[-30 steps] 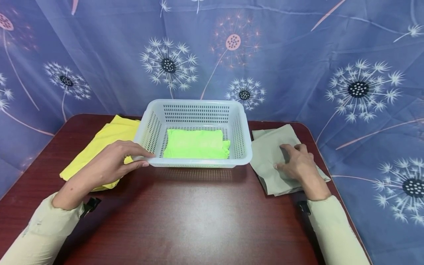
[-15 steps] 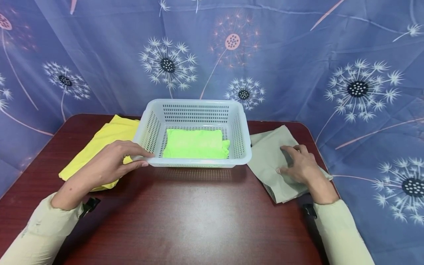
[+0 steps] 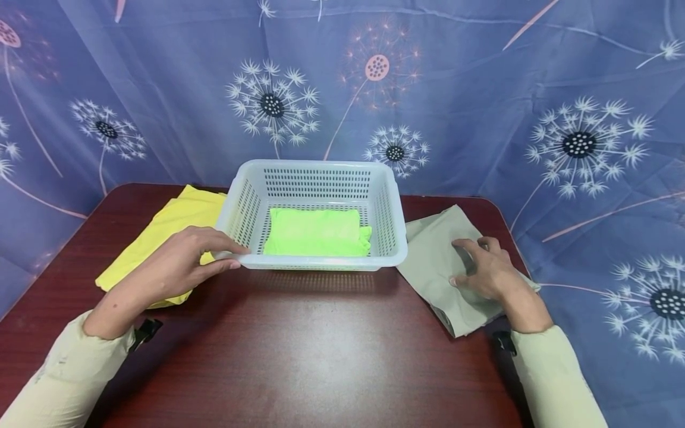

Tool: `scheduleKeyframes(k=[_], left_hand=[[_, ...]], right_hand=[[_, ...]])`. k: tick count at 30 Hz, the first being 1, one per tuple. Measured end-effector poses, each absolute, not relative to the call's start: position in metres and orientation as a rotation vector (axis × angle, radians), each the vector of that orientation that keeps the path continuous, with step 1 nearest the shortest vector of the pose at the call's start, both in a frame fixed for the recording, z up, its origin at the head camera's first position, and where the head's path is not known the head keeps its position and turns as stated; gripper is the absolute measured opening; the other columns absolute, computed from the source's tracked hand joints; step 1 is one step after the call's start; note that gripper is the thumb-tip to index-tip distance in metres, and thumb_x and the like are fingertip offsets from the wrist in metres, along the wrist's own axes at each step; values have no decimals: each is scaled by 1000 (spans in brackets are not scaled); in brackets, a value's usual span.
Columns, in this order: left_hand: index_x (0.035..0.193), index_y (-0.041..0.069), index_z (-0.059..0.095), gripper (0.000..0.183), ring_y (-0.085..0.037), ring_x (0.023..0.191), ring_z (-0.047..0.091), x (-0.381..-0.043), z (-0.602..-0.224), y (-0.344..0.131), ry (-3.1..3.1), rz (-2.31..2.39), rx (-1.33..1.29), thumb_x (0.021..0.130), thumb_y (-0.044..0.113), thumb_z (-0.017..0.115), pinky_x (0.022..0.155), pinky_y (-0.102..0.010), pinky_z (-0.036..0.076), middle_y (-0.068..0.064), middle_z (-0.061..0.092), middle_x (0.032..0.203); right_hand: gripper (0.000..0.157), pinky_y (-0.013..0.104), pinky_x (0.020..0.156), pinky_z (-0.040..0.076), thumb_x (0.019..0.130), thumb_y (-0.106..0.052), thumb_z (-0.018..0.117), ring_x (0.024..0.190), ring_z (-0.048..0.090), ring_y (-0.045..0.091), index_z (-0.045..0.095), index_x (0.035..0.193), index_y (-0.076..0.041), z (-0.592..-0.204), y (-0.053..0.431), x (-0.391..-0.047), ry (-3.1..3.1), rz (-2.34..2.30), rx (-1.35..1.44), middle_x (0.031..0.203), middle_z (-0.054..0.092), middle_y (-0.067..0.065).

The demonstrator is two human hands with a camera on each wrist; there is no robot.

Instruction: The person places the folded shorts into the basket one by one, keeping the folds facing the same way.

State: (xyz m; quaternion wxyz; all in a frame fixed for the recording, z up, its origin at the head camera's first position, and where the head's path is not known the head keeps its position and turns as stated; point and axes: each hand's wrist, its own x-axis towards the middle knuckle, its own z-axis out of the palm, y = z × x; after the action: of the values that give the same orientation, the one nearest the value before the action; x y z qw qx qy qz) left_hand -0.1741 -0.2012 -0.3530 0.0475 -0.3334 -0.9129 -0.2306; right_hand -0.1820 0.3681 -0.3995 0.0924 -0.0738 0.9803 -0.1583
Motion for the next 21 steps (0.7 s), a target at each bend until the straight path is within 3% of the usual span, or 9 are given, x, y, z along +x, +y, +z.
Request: scheduleKeyframes(k=[21], left_hand=[[119, 17, 82, 26, -17, 101, 74, -174, -353, -201, -2800, -707, -1008, 94, 15, 83, 90, -46, 57, 2, 80, 113]], right_hand=[[82, 75, 93, 41, 76, -23, 96, 123, 42, 65, 52, 145, -15, -398, 371, -172, 2932, -462, -410, 148, 36, 33]])
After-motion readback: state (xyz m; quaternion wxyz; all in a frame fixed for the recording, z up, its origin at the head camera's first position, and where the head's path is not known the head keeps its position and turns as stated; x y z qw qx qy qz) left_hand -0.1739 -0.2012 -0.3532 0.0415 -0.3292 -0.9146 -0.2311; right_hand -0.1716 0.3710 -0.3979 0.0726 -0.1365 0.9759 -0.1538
